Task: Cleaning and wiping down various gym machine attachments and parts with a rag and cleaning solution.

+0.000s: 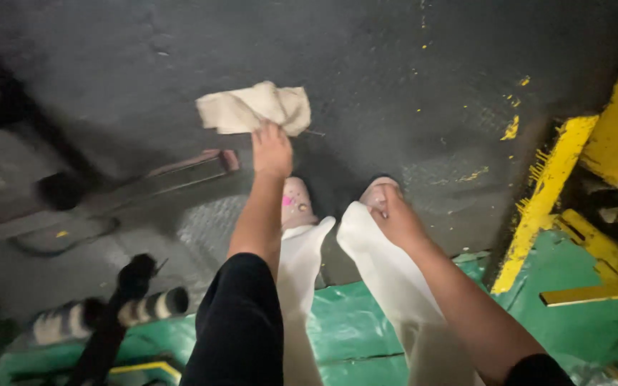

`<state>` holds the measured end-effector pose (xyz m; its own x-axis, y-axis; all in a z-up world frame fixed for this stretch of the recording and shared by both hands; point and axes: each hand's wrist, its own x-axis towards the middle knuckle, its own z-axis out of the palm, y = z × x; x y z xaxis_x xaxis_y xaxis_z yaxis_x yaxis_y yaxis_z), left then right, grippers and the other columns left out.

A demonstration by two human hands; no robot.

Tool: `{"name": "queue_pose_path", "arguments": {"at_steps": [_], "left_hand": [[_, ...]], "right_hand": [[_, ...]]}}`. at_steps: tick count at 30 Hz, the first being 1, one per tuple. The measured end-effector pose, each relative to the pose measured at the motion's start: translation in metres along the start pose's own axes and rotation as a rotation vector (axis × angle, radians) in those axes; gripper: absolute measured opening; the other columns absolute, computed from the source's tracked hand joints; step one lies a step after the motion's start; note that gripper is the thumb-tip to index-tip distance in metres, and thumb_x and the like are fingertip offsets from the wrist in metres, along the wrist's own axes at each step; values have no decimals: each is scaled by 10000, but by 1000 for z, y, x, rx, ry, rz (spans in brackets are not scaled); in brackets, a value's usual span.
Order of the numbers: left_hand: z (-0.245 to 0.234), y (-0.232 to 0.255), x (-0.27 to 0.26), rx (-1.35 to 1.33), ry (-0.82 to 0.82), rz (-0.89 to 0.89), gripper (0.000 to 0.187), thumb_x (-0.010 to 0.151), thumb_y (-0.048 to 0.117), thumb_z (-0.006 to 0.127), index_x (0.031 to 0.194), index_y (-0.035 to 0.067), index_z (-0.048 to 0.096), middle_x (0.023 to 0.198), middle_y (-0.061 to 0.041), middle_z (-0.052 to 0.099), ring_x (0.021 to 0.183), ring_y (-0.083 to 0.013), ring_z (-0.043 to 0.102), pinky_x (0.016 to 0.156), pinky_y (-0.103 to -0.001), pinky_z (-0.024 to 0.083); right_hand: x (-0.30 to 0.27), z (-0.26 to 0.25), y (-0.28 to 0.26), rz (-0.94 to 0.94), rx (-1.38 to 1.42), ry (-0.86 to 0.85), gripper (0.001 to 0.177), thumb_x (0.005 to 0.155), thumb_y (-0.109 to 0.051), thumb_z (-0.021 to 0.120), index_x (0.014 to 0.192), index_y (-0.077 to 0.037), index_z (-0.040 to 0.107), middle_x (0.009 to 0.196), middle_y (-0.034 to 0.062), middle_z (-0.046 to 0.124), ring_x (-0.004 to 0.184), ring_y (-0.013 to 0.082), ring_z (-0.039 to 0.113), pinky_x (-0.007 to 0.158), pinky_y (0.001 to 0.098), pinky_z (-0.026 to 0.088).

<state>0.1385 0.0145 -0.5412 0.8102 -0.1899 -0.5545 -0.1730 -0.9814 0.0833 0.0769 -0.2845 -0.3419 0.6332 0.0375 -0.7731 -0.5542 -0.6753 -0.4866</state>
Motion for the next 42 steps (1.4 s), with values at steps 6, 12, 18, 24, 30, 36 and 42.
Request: {"name": "queue_pose_path", "arguments": {"at_steps": [6,12,18,24,30,36,42], "left_hand": [[-121,24,-79,-624,56,111,161,841,89,622,996,62,584,962,-199,628,941,-420,625,822,-517,493],[-349,123,-187,-1062,-138,302,529,740,57,725,1210,83,484,1106,-184,641,1068,-353,659,893,-435,511],[-478,190,-263,-1335,-230,266,413,870,29,590,1264,89,483,1171,-101,624,1077,-226,644,923,-351,521],[-557,215,-314,-1871,-254,325,336,899,-61,552,1198,86,512,1163,-54,616,1106,-164,608,953,-314,521],[-578,215,-336,-1697,145,332,182,989,-10,582,1150,70,554,1014,-19,611,949,-116,578,833,-279,508],[-611,214,-382,-1885,150,232,202,948,1,585,1133,68,540,971,-22,617,903,-112,586,778,-281,507],[-650,168,-429,-1899,278,451,263,960,23,651,1200,46,547,1103,-28,610,1064,-135,581,955,-296,486]], "right_hand": [[-43,20,4,-237,210,50,504,887,-162,761,1318,-71,518,1252,198,608,1169,373,625,975,450,523],[-124,-61,-97,-257,325,180,1090,664,-33,852,1560,-120,238,1480,187,367,1390,358,388,1049,435,440],[-217,-150,-121,59,833,-255,1130,731,-45,802,1585,-268,97,1600,33,334,1436,228,437,1138,399,434],[-283,-220,-123,-128,1301,-356,726,838,-148,756,1487,-119,433,1420,73,563,1285,243,562,1060,427,479],[-333,-294,-168,-281,1094,-171,524,910,-161,720,1390,-32,558,1320,101,651,1208,254,610,1044,426,477],[-437,-328,-279,-462,1283,-268,536,882,-161,716,1375,-67,528,1299,90,659,1212,258,639,1071,438,496],[-452,-278,-314,-356,1058,-263,496,905,-116,709,1370,-10,573,1264,119,680,1124,262,680,967,437,553]]}}
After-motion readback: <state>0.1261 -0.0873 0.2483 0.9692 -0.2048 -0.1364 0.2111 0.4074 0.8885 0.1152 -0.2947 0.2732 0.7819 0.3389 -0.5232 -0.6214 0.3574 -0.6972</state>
